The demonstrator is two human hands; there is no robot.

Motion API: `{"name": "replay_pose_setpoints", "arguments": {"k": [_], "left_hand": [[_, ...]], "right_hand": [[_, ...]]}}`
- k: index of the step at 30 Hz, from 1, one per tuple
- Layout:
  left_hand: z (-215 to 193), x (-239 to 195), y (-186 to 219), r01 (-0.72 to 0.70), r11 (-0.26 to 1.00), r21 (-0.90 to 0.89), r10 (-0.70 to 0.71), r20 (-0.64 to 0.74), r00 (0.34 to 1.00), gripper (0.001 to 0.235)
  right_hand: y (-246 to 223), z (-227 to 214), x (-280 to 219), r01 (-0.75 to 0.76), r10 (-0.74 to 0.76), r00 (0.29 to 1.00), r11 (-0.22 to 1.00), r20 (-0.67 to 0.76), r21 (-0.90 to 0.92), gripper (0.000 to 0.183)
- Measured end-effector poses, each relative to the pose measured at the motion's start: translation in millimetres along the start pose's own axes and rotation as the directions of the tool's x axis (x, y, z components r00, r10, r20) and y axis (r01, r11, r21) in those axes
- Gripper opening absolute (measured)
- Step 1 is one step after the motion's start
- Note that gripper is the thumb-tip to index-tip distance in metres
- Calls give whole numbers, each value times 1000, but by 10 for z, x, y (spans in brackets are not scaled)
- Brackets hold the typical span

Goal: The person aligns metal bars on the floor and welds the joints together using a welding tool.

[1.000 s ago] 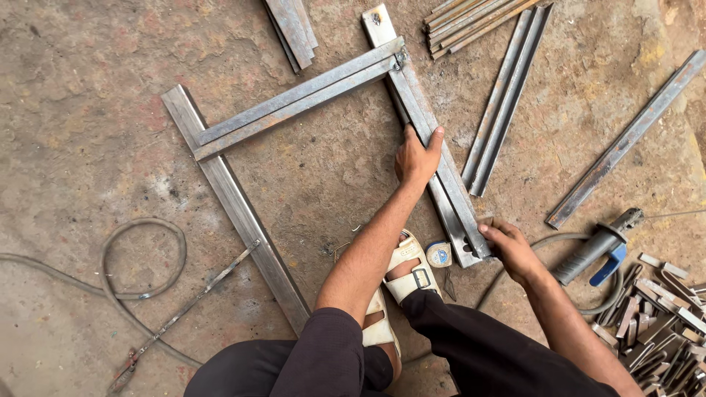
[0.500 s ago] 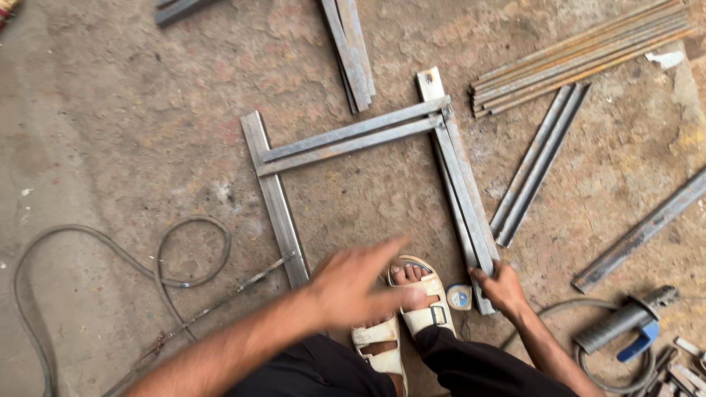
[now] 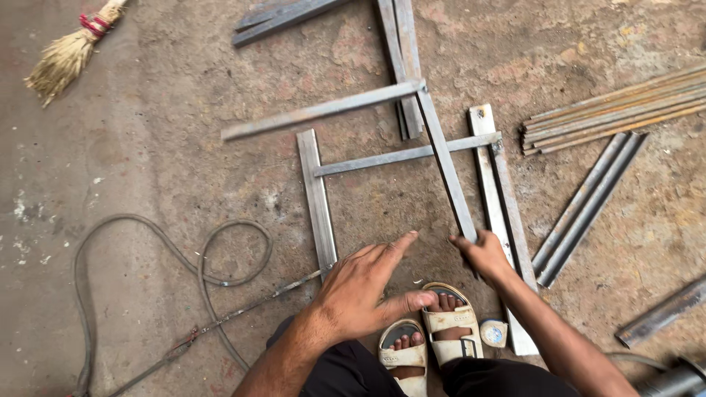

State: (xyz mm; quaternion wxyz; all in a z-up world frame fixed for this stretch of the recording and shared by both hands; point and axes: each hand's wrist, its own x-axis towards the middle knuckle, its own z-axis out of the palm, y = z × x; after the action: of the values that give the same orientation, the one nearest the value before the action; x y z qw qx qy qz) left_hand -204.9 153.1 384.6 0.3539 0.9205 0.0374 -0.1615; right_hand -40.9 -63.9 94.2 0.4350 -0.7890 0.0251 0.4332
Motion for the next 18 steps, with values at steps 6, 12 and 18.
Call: {"name": "replay_pose_setpoints", "arguments": {"k": [6,12,18], "left_hand": [[-124,-76,-377,194,978,-73,-199,-76,977,103],[-159,-220,-736,365,925,-109,-369,-28,929,100],[-187,-346,-803,347,931,-113,-355,-64,933,98]], "right_hand": [[-1798,717,1202,255,-248,953,967,-173,23,31],[-2698,713,2054,257,-532,799,722,-279,-642,56],[-2190,263,1940,298,-679,637,653,-364,-696,57]]}}
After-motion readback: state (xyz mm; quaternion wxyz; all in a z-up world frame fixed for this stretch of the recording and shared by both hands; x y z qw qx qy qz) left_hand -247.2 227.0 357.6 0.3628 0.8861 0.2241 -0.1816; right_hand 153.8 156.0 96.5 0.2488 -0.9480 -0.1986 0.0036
